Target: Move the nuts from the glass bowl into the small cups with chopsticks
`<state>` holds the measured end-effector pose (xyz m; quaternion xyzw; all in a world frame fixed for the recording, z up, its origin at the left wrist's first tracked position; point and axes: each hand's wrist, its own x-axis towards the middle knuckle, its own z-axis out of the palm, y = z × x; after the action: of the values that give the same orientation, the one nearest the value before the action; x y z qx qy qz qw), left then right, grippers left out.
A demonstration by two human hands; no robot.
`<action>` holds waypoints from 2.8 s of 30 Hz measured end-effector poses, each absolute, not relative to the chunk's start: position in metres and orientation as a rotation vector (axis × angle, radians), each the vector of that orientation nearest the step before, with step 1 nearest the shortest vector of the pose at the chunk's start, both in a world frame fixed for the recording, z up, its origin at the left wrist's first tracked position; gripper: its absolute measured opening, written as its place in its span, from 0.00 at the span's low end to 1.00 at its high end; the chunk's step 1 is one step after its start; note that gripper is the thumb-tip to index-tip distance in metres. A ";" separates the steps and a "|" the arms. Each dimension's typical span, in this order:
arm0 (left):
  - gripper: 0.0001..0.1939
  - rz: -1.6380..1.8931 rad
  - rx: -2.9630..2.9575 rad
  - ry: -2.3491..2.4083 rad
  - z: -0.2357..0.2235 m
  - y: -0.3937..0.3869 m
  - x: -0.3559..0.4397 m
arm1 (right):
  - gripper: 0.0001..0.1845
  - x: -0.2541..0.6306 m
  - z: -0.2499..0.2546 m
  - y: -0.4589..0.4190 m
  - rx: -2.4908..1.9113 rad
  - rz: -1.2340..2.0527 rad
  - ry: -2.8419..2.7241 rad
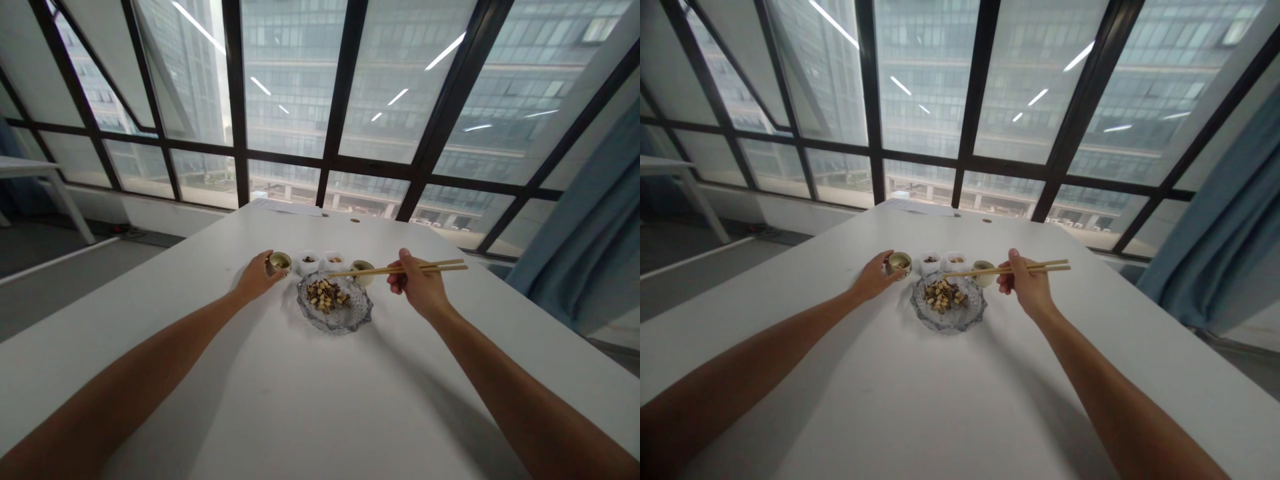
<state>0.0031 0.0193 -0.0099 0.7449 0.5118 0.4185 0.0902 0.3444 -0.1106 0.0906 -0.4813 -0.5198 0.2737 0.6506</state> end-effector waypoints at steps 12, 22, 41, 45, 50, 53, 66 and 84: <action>0.32 1.308 2.344 1.395 -0.006 0.014 0.004 | 0.34 0.333 0.097 -0.120 -1.019 0.637 -1.251; 0.33 1.308 2.330 1.359 -0.010 0.018 0.001 | 0.33 0.332 0.092 -0.113 -0.965 0.603 -1.140; 0.33 1.366 2.252 1.342 -0.015 0.023 0.003 | 0.38 0.286 0.098 -0.091 -0.971 0.689 -1.417; 0.33 1.326 2.191 1.421 -0.010 0.021 0.003 | 0.37 0.314 0.110 -0.125 -1.170 0.849 -1.643; 0.33 1.315 2.166 1.442 -0.008 0.019 0.003 | 0.38 0.323 0.098 -0.127 -1.270 0.824 -1.636; 0.33 1.316 2.156 1.454 -0.008 0.020 0.003 | 0.38 0.326 0.091 -0.119 -1.255 0.734 -1.551; 0.34 1.278 2.126 1.472 -0.008 0.022 0.003 | 0.38 0.337 0.114 -0.132 -1.350 0.577 -1.627; 0.33 1.262 2.108 1.511 -0.011 0.026 0.001 | 0.36 0.345 0.103 -0.118 -1.201 0.634 -1.429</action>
<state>0.0010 0.0263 -0.0113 0.7249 0.5196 0.4338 0.1280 0.3446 -0.1182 0.1027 -0.5079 -0.6042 0.2680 0.5524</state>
